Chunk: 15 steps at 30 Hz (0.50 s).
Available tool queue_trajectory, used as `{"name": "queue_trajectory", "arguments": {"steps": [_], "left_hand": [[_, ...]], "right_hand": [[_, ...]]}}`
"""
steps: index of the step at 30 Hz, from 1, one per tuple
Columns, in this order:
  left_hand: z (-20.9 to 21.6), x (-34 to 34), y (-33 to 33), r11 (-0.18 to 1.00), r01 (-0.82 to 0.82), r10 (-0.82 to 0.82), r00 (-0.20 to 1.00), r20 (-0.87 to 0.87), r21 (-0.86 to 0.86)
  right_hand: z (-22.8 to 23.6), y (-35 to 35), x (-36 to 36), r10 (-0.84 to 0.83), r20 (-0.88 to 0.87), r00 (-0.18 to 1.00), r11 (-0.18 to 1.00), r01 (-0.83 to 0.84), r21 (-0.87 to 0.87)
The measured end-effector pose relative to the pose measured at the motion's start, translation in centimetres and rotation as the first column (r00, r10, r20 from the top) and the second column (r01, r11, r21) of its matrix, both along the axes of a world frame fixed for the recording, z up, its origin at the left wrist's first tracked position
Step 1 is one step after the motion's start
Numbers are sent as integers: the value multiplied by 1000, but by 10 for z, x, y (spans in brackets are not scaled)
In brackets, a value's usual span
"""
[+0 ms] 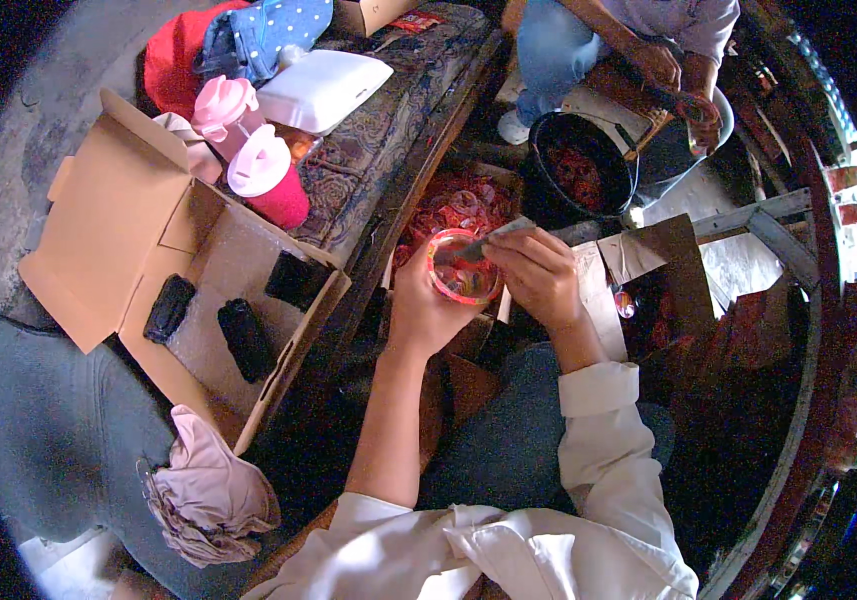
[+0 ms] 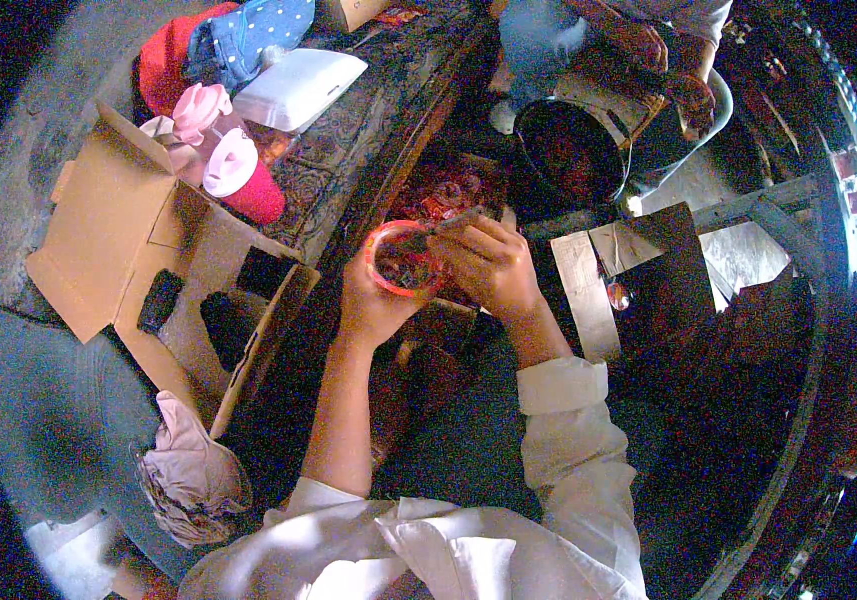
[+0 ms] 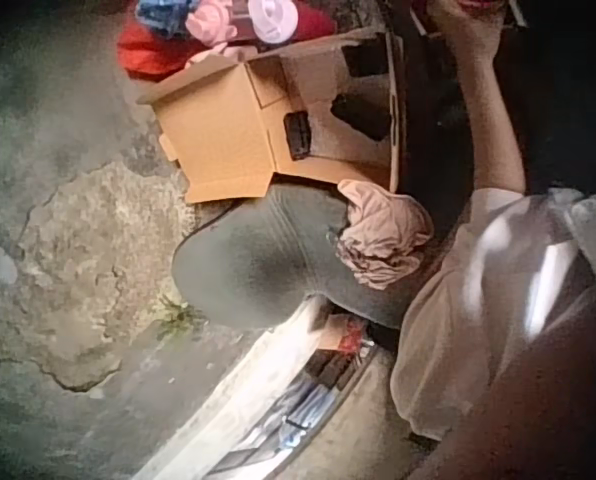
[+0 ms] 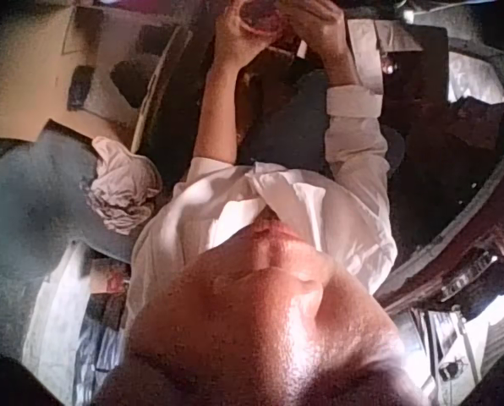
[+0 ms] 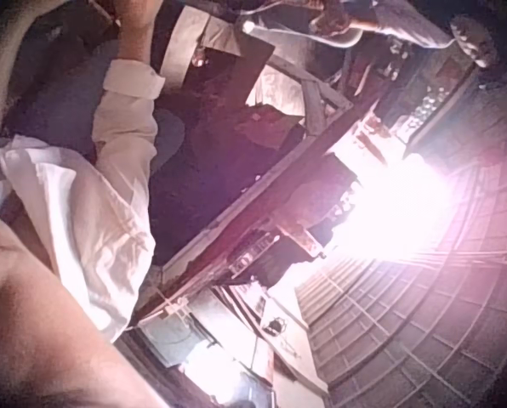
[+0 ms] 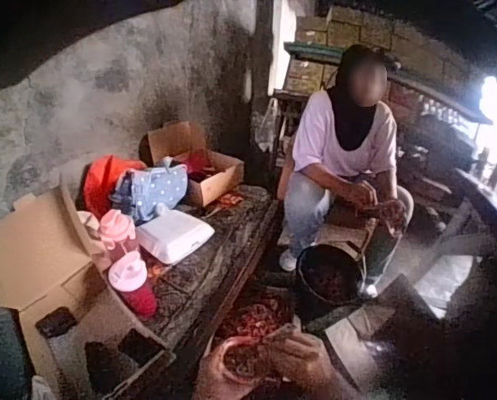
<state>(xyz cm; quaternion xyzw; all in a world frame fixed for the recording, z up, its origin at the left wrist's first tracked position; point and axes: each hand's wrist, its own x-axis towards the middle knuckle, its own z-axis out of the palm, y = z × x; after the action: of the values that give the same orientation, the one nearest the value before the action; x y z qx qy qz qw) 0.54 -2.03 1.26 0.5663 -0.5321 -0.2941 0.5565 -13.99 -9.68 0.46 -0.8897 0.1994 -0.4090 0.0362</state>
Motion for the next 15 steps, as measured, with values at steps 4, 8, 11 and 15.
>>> {"name": "queue_trajectory", "arguments": {"steps": [4,8,11,15], "left_hand": [[2,-4,-2,1000,-3,4,996,-90,8],[-4,-5,-3,999,-34,33,993,-111,-11],[-2,-4,-2,994,-78,78,997,-4,-73],[-12,-4,-5,994,-96,101,988,117,-47]], "right_hand": [[4,-1,2,-60,144,988,994,46,98],[0,4,8,-309,292,905,921,208,331],[3,1,8,-320,275,907,910,213,356],[13,0,4,-212,146,966,946,165,280]]}}
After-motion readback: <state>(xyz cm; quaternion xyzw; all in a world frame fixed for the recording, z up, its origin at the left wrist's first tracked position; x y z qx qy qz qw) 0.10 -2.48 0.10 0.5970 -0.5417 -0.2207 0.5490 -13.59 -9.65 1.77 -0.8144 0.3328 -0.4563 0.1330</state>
